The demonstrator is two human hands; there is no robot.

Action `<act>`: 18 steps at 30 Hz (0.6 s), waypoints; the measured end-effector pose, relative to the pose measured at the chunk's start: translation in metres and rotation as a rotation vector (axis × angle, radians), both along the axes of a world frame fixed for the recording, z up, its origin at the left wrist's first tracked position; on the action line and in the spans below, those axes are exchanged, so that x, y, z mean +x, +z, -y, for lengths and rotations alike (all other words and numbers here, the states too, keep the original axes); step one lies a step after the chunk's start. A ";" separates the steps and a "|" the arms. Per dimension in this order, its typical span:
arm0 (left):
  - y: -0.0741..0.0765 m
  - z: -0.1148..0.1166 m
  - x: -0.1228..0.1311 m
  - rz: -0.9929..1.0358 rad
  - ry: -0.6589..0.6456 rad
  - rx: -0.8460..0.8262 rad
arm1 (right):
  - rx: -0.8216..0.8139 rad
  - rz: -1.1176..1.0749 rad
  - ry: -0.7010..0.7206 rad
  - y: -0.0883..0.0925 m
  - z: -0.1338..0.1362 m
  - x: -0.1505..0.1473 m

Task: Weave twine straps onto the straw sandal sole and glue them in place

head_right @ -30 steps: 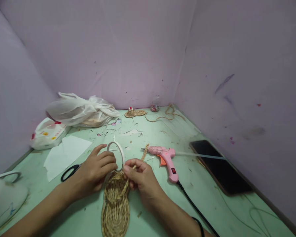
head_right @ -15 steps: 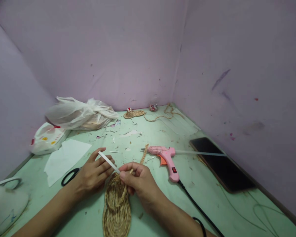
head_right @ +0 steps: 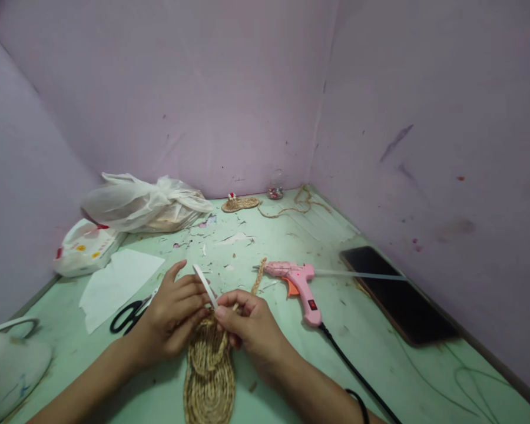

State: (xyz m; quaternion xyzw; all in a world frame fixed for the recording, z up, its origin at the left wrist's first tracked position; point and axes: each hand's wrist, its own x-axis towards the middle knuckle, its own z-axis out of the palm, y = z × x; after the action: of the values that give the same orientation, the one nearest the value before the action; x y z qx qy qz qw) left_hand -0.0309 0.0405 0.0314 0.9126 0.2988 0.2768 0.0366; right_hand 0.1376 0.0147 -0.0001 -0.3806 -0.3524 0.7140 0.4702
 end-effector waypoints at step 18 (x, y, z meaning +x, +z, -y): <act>0.000 0.016 0.018 0.090 0.224 -0.257 | 0.626 0.655 -0.390 0.014 0.000 0.012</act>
State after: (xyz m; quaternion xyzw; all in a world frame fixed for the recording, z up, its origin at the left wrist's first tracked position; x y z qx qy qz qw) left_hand -0.0127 0.0244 0.0316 0.8482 0.4294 0.2791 0.1351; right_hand 0.1499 0.0148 0.0137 -0.4844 -0.6017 0.3152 0.5513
